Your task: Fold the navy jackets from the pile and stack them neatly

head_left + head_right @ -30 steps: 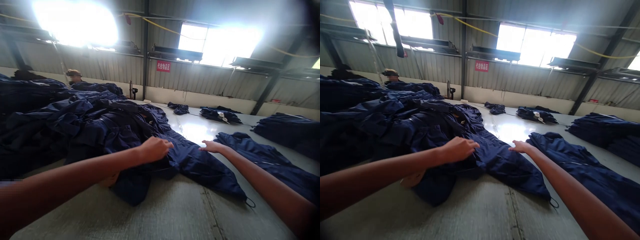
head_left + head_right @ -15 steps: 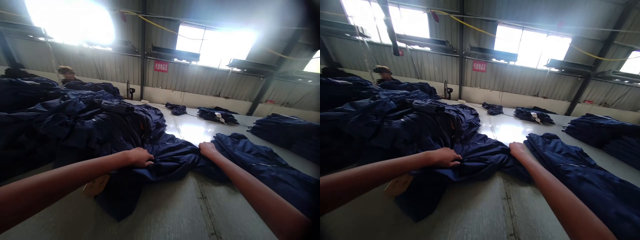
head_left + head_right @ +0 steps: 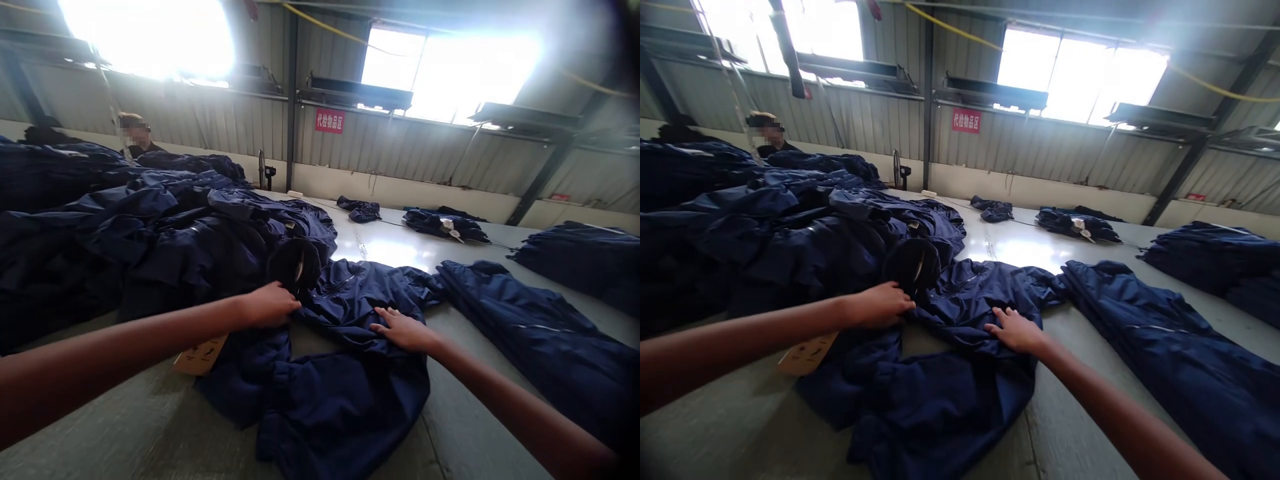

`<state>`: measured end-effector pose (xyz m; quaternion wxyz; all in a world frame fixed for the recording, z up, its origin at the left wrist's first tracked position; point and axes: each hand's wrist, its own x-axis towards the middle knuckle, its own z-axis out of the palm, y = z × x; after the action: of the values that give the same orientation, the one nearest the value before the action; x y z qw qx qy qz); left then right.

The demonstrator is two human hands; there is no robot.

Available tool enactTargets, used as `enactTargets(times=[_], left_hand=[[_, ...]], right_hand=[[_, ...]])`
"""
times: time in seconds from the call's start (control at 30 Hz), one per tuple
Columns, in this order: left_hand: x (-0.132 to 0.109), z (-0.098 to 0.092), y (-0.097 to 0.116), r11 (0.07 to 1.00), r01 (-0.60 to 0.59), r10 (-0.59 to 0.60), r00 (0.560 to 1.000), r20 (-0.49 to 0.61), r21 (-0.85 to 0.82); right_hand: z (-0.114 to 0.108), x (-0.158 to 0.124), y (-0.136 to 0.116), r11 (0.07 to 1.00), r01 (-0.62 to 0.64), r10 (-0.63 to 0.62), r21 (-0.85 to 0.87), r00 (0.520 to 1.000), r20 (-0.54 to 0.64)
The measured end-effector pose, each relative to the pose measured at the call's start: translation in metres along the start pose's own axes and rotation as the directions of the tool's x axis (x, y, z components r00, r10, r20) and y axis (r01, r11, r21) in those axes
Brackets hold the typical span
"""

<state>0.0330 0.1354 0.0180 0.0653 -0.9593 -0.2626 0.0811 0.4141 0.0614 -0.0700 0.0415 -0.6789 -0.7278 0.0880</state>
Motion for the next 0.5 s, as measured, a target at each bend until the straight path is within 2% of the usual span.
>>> enactTargets(times=[0.1, 0.17, 0.23, 0.3, 0.37, 0.43, 0.5], left_hand=[[-0.023, 0.008, 0.068, 0.981, -0.182, 0.177, 0.981, -0.077, -0.062], [-0.039, 0.002, 0.106, 0.925, -0.346, 0.318, 0.932, -0.174, -0.158], [-0.053, -0.007, 0.124, 0.864, -0.470, 0.408, 0.864, -0.296, -0.182], [-0.063, -0.011, 0.120, 0.839, -0.518, 0.424, 0.813, -0.398, -0.165], [-0.068, -0.006, 0.101, 0.869, -0.446, 0.301, 0.820, -0.487, -0.215], [-0.071, 0.007, 0.077, 0.902, -0.257, 0.014, 0.822, -0.570, -0.348], [-0.072, 0.026, 0.056, 0.880, -0.038, -0.295, 0.738, -0.606, -0.474]], right_hand=[[-0.001, 0.002, 0.029, 0.999, -0.038, 0.041, -0.036, 0.996, 0.078], [-0.015, 0.008, 0.048, 0.991, -0.026, 0.037, -0.133, 0.996, 0.085], [-0.035, 0.011, 0.057, 0.951, 0.008, 0.005, -0.308, 0.999, 0.041], [-0.052, 0.010, 0.052, 0.875, 0.004, -0.030, -0.484, 0.998, -0.046], [-0.062, 0.006, 0.032, 0.842, -0.012, -0.070, -0.540, 0.989, -0.131], [-0.061, 0.001, -0.001, 0.890, 0.017, -0.121, -0.455, 0.972, -0.200], [-0.049, -0.003, -0.041, 0.946, 0.102, -0.189, -0.308, 0.945, -0.268]])
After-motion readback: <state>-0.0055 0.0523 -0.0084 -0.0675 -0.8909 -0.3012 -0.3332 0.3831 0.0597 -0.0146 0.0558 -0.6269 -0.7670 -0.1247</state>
